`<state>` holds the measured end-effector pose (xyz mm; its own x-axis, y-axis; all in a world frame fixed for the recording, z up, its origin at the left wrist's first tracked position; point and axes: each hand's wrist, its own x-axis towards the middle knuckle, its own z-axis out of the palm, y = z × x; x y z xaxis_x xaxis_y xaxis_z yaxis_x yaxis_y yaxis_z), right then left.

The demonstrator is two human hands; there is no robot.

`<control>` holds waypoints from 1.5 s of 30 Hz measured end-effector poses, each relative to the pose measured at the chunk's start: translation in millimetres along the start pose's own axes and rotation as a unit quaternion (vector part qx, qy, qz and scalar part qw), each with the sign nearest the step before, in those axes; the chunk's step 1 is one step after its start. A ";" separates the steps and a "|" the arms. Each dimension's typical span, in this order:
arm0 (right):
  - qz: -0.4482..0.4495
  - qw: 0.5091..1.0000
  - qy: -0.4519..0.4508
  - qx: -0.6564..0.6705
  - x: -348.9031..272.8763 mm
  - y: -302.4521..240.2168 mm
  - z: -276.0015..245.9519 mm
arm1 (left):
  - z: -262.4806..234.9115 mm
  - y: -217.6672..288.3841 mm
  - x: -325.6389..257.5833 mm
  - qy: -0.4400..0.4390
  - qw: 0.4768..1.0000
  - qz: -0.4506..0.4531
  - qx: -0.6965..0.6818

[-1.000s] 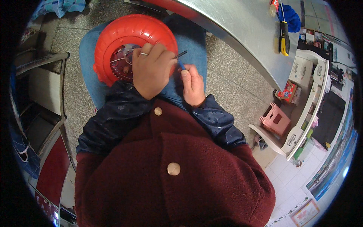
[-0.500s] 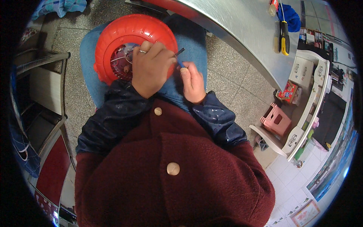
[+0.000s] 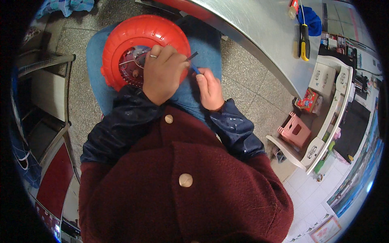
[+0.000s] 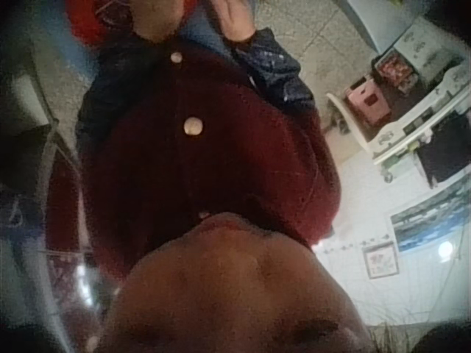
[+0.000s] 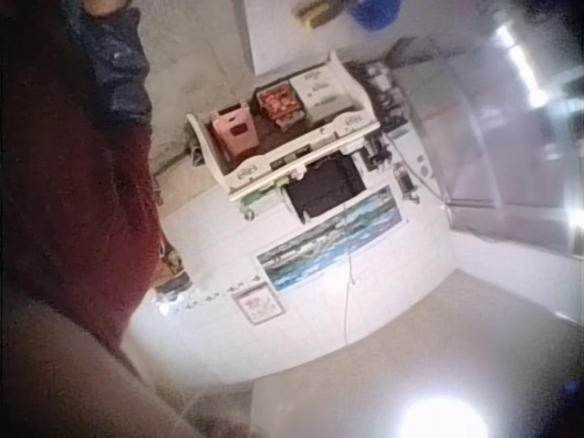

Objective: The person works on a red circular electrical fixture, using a screwdriver to adjust internal components and a utility knife to strip wires. They then wrap the exposed wire ends with black electrical tape.

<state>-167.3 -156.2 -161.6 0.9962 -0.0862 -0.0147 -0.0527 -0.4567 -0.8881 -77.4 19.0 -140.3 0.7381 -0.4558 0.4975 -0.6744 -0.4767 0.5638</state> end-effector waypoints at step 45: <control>0.114 0.993 -0.023 -0.016 -17.5 -23.0 -6.4 | -3.2 1.7 -0.3 -0.032 0.998 -0.041 0.034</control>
<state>-183.9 -149.8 -138.0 0.9603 -0.1496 -0.2353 -0.2782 -0.4572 -0.8447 -78.7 20.7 -137.3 0.7891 -0.4590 0.4083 -0.6138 -0.5625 0.5539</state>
